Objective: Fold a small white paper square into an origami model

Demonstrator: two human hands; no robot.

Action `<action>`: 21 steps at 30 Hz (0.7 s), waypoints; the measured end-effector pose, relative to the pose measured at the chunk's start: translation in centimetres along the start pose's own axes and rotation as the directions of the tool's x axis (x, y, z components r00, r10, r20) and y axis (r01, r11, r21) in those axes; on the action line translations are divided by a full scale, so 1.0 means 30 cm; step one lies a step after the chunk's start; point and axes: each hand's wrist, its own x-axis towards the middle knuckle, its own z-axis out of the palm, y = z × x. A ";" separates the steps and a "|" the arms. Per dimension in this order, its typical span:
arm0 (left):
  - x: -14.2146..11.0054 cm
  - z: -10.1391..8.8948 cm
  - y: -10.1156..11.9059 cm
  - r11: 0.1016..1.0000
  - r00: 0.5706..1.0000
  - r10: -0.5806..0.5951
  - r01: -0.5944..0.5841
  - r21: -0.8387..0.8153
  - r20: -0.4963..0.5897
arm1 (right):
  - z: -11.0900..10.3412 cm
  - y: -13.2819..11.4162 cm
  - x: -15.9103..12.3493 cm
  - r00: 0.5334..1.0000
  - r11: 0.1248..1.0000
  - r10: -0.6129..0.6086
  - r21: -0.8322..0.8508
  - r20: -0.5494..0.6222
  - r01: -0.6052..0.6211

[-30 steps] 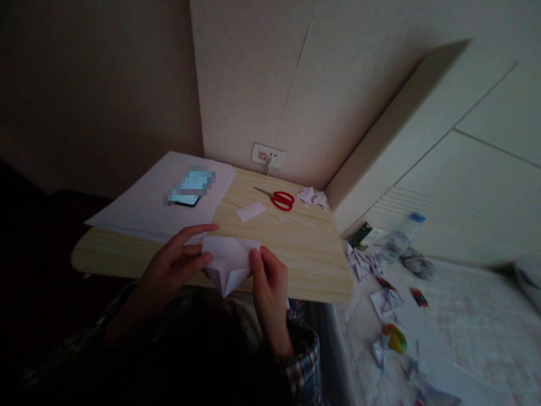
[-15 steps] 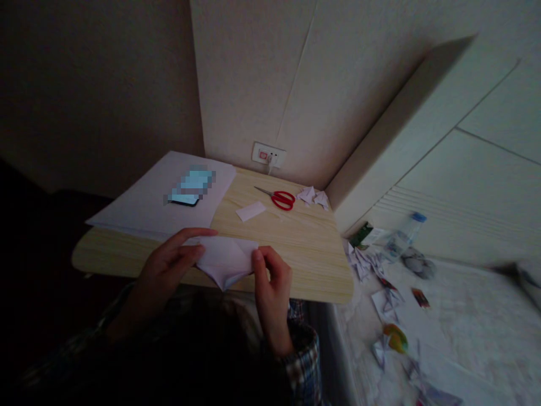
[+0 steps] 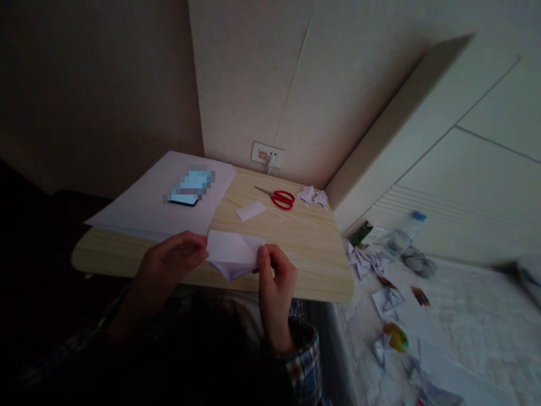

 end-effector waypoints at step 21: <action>0.007 0.001 -0.011 0.998 0.991 -0.063 0.063 -0.005 -0.120 | 0.008 0.004 0.002 0.977 0.996 0.072 0.039 0.203 -0.082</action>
